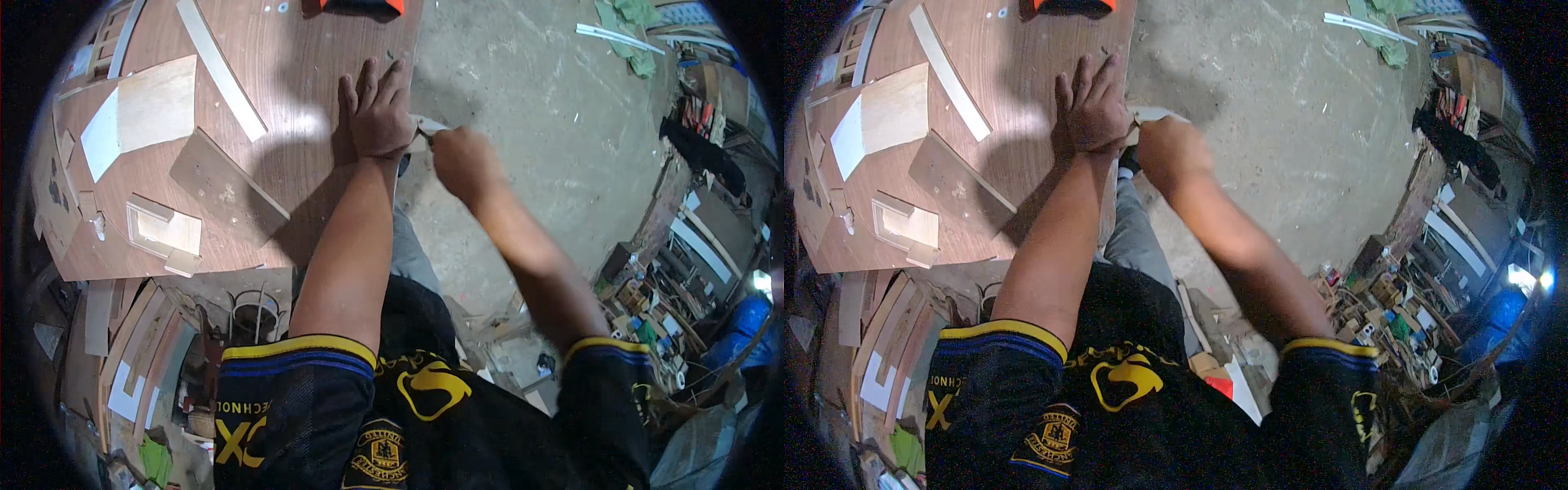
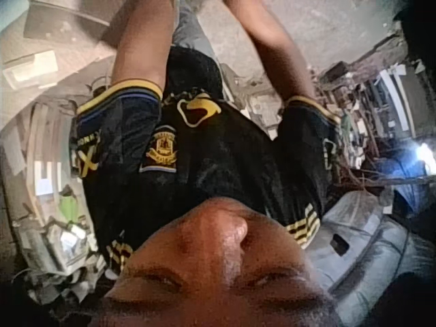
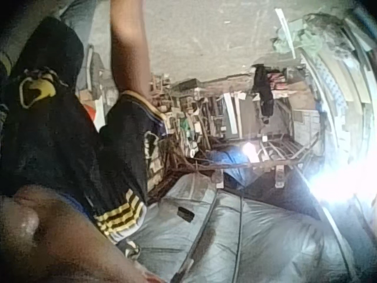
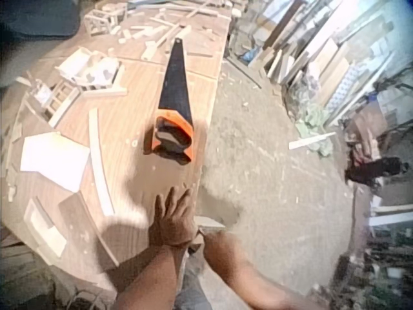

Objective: Assembling and gluing pieces of a small wooden model house structure.

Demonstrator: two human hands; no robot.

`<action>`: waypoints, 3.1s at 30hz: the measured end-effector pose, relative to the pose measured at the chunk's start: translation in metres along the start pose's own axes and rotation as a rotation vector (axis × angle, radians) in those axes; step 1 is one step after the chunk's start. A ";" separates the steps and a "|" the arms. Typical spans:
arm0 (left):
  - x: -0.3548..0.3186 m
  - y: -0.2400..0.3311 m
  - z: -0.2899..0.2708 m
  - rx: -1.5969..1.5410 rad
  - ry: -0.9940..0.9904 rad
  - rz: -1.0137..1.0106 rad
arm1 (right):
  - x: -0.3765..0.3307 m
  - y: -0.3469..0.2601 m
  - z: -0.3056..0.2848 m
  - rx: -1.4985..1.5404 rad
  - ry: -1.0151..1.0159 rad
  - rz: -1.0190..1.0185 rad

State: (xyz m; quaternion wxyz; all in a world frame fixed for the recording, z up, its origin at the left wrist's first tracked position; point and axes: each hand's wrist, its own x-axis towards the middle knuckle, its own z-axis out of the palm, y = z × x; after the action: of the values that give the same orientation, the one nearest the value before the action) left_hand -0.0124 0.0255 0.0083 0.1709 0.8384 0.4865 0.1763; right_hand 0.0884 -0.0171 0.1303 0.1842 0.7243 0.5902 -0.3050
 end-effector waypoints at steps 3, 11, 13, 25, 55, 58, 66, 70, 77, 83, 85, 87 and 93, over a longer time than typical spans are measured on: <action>0.004 0.000 -0.002 0.003 0.054 0.006 | 0.007 0.000 -0.003 -0.089 0.048 -0.024; 0.000 0.001 -0.005 -0.054 -0.011 -0.020 | 0.007 -0.002 -0.013 -0.068 -0.116 0.036; -0.001 0.001 -0.002 -0.018 -0.009 0.000 | 0.007 -0.002 -0.015 -0.103 -0.116 0.068; 0.001 0.002 0.000 -0.019 0.007 -0.036 | 0.006 0.000 -0.008 0.044 -0.019 0.054; 0.003 0.003 0.004 0.013 0.111 -0.032 | 0.008 0.010 -0.006 -0.098 -0.124 -0.086; 0.003 0.002 0.002 -0.081 0.162 -0.022 | 0.009 0.005 -0.011 -0.054 0.000 -0.025; -0.001 -0.002 0.009 -0.056 0.043 -0.008 | 0.009 -0.003 -0.016 -0.058 -0.116 -0.030; 0.001 -0.001 0.016 0.008 0.159 -0.013 | 0.003 0.002 -0.023 -0.125 -0.008 0.061; 0.005 0.000 0.013 -0.021 0.205 -0.041 | 0.010 0.002 -0.031 -0.202 -0.154 -0.036; 0.002 -0.002 0.004 -0.150 0.043 0.003 | 0.015 -0.005 -0.031 -0.121 -0.170 -0.012; 0.006 -0.002 0.007 -0.007 0.131 -0.039 | 0.009 -0.002 -0.035 -0.145 -0.207 0.087; 0.005 -0.001 0.011 -0.017 0.103 -0.030 | 0.004 0.003 -0.019 -0.082 -0.205 0.023; 0.004 -0.006 0.024 -0.027 0.163 -0.009 | 0.024 0.022 0.028 0.011 -0.062 0.087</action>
State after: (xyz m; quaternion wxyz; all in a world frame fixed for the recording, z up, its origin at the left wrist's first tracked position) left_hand -0.0037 0.0286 -0.0153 0.1429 0.8166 0.5003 0.2498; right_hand 0.1063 -0.0217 0.0915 0.2116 0.7405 0.5504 -0.3222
